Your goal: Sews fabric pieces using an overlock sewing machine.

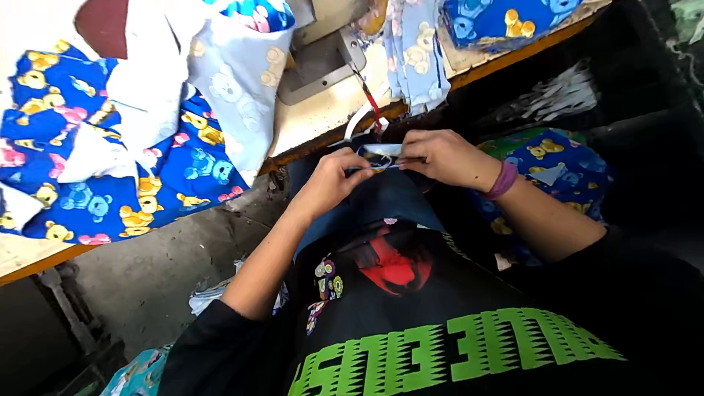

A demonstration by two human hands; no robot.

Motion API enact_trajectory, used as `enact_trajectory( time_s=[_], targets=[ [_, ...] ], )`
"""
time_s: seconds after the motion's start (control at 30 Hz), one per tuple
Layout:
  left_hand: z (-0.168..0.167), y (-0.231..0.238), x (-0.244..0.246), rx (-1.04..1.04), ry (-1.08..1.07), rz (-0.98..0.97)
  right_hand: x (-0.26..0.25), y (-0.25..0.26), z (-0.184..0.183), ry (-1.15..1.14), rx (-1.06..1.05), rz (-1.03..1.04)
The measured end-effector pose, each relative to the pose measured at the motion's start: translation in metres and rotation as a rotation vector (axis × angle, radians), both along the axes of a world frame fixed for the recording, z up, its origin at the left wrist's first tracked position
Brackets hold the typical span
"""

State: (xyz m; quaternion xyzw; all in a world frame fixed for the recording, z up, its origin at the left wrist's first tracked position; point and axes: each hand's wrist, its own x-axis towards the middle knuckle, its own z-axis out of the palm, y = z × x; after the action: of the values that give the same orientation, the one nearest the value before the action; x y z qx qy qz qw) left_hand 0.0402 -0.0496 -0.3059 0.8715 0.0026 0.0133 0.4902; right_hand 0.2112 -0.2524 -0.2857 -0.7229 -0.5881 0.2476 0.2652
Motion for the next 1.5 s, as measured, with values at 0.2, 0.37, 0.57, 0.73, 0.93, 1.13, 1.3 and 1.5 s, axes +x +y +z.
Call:
enact_trajectory(
  time_s=[0.2, 0.37, 0.57, 0.73, 0.93, 1.13, 1.3, 1.5],
  targets=[
    [-0.088, -0.036, -0.039, 0.074, -0.058, -0.164, -0.030, -0.029, -0.058, 0.156, -0.307, 0.134],
    [-0.090, -0.043, -0.044, -0.233, 0.213, 0.090, -0.036, -0.029, -0.067, 0.271, -0.313, -0.073],
    [-0.088, -0.042, -0.028, -0.135, 0.383, 0.067, -0.045, -0.002, -0.050, 0.099, -0.632, -0.102],
    [-0.050, -0.035, -0.031, -0.456, 0.227, 0.092, -0.023, 0.013, -0.020, 0.303, -0.679, 0.033],
    [0.043, -0.013, -0.026, -0.695, 0.359, 0.098, -0.021, 0.007, 0.043, 0.677, -0.144, -0.052],
    [0.083, 0.003, -0.039, -0.549, 0.154, 0.060, -0.030, 0.016, 0.078, 0.718, -0.021, -0.061],
    [0.095, 0.006, -0.052, -0.507, 0.021, 0.022, -0.036, 0.018, 0.084, 0.698, 0.076, -0.009],
    [0.099, -0.002, -0.053, -0.540, 0.030, 0.048, -0.039, 0.016, 0.087, 0.706, 0.084, 0.032]
  ],
)
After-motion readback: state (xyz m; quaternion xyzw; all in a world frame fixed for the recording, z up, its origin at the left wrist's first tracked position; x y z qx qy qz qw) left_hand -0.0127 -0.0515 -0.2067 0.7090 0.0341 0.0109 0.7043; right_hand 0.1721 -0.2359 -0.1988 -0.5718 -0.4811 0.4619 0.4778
